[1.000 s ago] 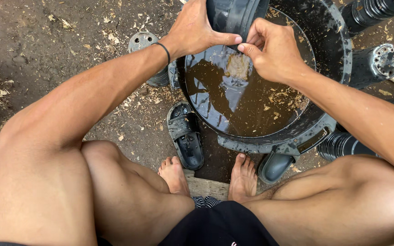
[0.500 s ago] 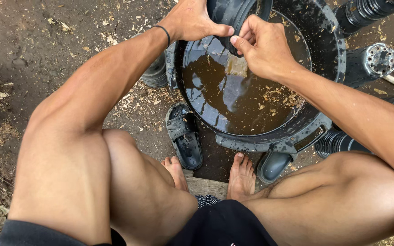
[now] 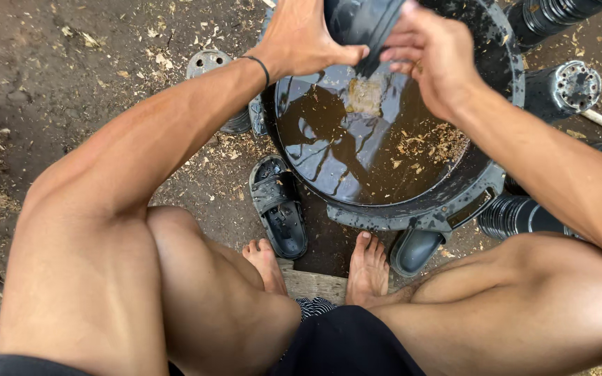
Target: The person scrubs the interior and exterior of black plastic nursery pots using a yellow sponge and water from a large tub. They repeatedly dip the pots into the water, scrub them, and rinse them before moving to the next pot.
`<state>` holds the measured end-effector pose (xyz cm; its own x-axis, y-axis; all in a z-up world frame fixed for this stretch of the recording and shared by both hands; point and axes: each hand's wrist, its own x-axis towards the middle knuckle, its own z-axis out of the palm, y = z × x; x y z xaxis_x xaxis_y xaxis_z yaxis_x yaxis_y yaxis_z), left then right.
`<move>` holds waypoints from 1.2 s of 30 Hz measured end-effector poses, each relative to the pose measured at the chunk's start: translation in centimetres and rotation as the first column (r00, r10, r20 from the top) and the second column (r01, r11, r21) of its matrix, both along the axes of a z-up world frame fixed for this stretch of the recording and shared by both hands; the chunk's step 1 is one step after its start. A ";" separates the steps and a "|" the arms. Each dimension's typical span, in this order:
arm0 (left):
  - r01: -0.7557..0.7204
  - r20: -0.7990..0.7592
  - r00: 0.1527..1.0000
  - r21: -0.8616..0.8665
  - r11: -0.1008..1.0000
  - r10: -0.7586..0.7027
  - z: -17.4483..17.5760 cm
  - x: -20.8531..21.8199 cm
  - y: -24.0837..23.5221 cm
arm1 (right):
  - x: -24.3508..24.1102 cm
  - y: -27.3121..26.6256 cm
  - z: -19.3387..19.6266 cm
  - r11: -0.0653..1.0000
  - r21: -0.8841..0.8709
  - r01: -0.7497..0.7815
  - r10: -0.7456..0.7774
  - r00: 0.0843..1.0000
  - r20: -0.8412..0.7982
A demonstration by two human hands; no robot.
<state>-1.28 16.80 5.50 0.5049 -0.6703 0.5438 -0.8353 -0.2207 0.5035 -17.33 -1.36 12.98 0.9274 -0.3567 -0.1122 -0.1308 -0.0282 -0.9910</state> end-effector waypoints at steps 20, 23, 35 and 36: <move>-0.006 -0.330 0.944 -0.035 0.999 -0.006 1.2 -0.8 -1.1 | -1.0 -1.2 -2.7 0.631 -0.768 -0.110 0.320 0.939 0.129; 0.012 -0.515 0.857 -0.020 1.000 -0.020 1.3 -0.8 -0.8 | -1.0 -1.0 -2.3 0.572 -0.814 -0.098 0.344 0.930 0.130; -0.096 -0.139 0.987 -0.068 0.993 0.086 -1.7 -1.3 -0.7 | 0.2 -0.1 -2.1 0.751 -0.612 -0.246 0.328 0.944 0.023; -0.086 -0.153 0.985 -0.028 0.996 0.081 -1.6 -1.1 -0.7 | 0.3 -0.1 -1.9 0.744 -0.619 -0.250 0.330 0.944 0.015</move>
<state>-2.38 16.13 3.87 0.6368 -0.6043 0.4788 -0.7280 -0.2669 0.6314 -16.99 -1.44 11.04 0.9889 -0.0250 0.1463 0.0966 -0.6395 -0.7627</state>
